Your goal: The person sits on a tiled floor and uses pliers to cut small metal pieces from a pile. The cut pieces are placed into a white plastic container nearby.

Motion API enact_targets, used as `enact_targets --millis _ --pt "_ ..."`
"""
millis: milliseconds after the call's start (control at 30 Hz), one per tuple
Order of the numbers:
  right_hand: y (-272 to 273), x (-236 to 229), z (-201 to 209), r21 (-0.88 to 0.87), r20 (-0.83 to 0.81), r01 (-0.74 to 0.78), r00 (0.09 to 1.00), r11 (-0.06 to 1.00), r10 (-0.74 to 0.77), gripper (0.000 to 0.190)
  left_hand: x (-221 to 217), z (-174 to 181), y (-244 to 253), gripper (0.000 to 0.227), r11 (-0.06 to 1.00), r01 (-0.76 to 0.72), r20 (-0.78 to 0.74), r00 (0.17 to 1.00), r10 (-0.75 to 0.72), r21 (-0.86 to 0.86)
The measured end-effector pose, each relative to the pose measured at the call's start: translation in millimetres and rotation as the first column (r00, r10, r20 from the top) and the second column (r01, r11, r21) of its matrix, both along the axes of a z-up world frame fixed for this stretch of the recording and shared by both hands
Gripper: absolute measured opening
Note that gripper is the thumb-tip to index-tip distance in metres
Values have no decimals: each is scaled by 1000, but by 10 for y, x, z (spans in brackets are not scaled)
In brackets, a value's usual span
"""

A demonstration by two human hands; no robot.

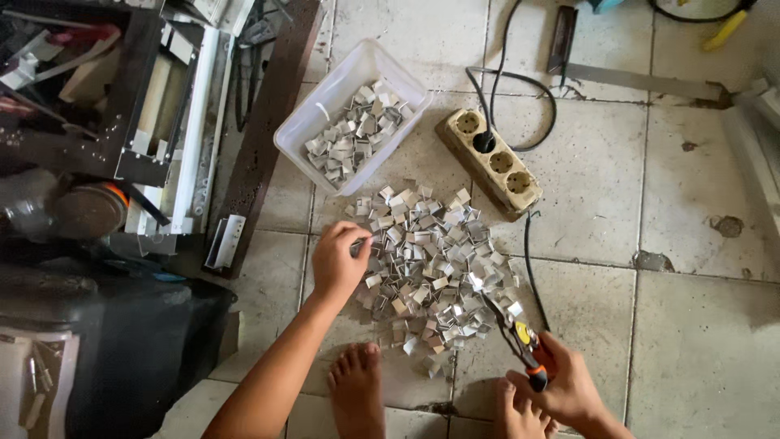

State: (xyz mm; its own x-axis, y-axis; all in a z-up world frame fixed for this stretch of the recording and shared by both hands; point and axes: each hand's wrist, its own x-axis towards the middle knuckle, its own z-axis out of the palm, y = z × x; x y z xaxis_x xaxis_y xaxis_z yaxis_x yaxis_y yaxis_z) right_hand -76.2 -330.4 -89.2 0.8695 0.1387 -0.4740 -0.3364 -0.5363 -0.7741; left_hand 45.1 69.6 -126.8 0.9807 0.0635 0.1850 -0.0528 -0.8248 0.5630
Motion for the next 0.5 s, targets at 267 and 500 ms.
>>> enact_targets --millis 267,500 --pt "-7 150 23 -64 95 -43 994 997 50 47 -114 235 -124 6 979 -25 37 999 34 -200" --pt "75 151 99 -17 74 -91 993 996 92 46 -136 310 -233 6 933 188 179 974 -138 -306"
